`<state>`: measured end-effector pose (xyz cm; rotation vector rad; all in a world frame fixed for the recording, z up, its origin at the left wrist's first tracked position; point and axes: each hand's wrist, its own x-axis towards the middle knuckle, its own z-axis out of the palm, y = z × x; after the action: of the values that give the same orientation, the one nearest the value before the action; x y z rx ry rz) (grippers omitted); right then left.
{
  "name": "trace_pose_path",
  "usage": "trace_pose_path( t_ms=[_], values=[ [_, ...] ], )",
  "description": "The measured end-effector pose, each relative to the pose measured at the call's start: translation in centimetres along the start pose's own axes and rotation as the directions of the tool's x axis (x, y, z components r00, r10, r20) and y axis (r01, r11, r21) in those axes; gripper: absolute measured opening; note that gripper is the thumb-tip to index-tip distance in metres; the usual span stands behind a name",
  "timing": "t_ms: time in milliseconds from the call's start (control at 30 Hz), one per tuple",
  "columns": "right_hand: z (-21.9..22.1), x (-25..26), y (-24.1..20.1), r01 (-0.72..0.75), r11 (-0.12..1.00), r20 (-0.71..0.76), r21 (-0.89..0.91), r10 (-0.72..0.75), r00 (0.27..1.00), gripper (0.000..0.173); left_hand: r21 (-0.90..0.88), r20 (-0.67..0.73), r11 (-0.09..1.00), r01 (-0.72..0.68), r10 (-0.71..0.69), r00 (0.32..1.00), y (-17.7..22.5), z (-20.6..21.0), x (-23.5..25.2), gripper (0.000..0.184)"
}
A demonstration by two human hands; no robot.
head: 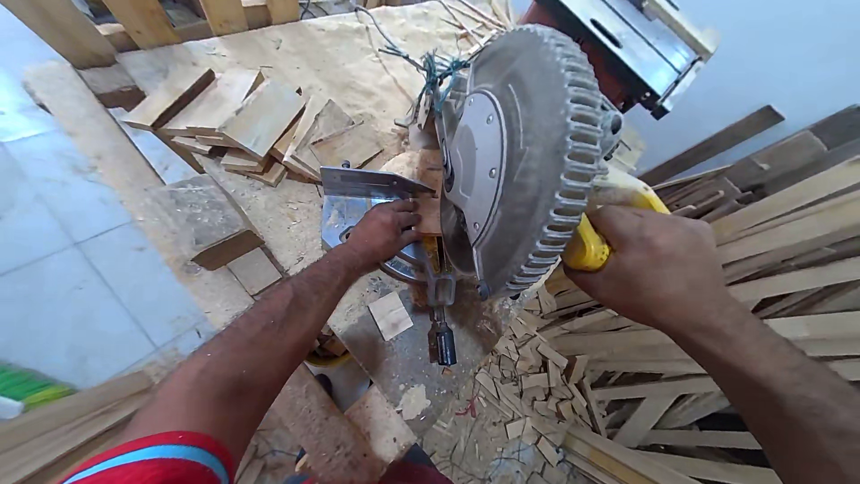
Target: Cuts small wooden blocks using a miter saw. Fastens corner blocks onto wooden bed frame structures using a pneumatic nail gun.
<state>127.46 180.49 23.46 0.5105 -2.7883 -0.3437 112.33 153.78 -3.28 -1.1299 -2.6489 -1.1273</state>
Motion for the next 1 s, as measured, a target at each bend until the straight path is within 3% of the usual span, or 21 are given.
trace_pose_path(
  t_ms=[600,833,1000],
  values=[
    [0.7,-0.4,-0.3,-0.009,1.0,-0.011,0.001,0.009,1.0,0.036,0.002,0.016,1.0,0.005,-0.005,1.0,-0.3,0.1,0.0,0.036],
    [-0.7,0.2,0.0,-0.065,0.997,0.097,0.033,0.061,0.993,0.033,0.012,0.009,1.0,0.0,0.0,1.0,-0.1,0.0,0.1,0.035],
    [-0.5,-0.1,-0.3,-0.069,0.997,0.075,0.024,0.067,0.995,0.036,0.009,0.005,1.0,-0.017,0.017,1.0,-0.2,0.2,0.0,0.034]
  ],
)
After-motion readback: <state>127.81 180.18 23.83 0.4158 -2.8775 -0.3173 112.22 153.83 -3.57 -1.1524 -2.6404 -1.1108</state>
